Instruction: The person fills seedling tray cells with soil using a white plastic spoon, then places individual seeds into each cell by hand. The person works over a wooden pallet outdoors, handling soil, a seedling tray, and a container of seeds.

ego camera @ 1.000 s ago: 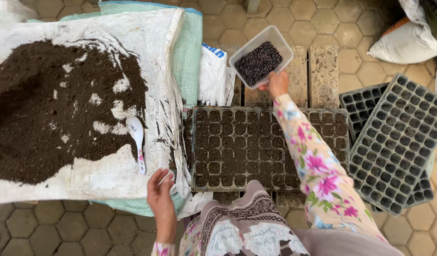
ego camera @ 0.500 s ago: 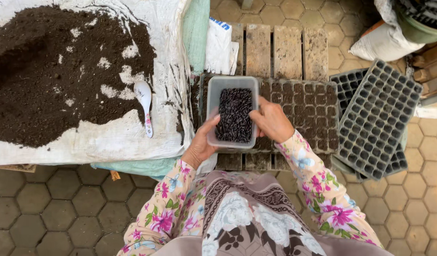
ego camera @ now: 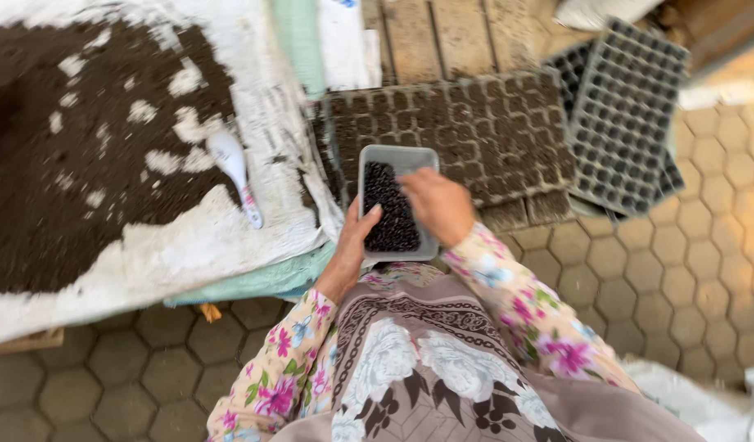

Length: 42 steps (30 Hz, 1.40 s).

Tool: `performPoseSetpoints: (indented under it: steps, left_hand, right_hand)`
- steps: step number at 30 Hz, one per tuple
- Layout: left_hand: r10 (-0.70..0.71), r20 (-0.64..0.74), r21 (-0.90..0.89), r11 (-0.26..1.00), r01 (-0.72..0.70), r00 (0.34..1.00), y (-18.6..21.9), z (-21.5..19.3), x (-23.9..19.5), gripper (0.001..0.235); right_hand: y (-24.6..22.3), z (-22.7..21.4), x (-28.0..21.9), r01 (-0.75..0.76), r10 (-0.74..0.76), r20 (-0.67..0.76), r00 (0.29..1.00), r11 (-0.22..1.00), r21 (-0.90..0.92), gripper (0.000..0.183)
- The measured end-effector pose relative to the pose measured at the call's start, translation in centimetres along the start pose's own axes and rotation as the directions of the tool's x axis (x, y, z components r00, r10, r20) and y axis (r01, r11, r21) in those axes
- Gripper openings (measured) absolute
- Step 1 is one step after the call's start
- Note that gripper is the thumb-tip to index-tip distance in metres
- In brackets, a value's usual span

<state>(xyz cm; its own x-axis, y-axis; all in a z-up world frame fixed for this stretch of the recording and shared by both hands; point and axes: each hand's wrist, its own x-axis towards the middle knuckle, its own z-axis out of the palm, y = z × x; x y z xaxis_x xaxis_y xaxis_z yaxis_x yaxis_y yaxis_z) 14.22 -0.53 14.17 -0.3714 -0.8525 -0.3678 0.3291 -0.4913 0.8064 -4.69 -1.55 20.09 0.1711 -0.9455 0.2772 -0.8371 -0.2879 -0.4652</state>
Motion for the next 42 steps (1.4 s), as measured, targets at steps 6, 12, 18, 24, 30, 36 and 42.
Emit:
performPoseSetpoints:
  steps: [6,12,18,24,30,36,42]
  left_hand:
    - [-0.153,0.072,0.036,0.988,0.151,0.986,-1.7,0.8,-0.3,0.073]
    - [-0.236,0.107,0.101,0.969,0.225,0.966,-2.2,2.7,0.6,0.073]
    - [-0.242,0.139,0.067,0.97,0.235,0.96,-3.0,6.0,2.4,0.076]
    - [-0.268,0.11,0.116,0.96,0.256,0.957,-3.8,11.5,5.1,0.079]
    - [-0.247,0.045,0.097,0.965,0.242,0.968,-5.7,18.1,8.1,0.081]
    - [-0.176,-0.053,0.177,0.967,0.183,0.983,-9.0,22.6,10.0,0.081]
    - [-0.18,-0.105,0.107,0.976,0.191,0.978,-10.3,24.0,10.6,0.078]
  right_hand:
    - [2.7,5.6,-1.9,-0.036,0.045,0.068,0.997,0.991,-0.127,0.043]
    - [5.4,4.4,-3.6,-0.211,0.23,0.155,0.961,0.969,-0.128,0.015]
    - [8.1,1.8,-4.0,-0.242,0.253,0.106,0.962,0.965,-0.103,0.016]
    - [13.6,-1.8,-3.9,-0.177,0.193,0.192,0.962,0.979,-0.097,0.017]
    - [20.1,-5.0,-3.9,-0.112,0.112,0.163,0.98,0.994,-0.011,0.018]
    - [24.9,-6.6,-3.7,-0.097,0.075,0.248,0.966,0.992,0.078,0.021]
    - [27.0,-6.6,-3.9,-0.084,0.046,0.249,0.967,0.986,0.145,0.02]
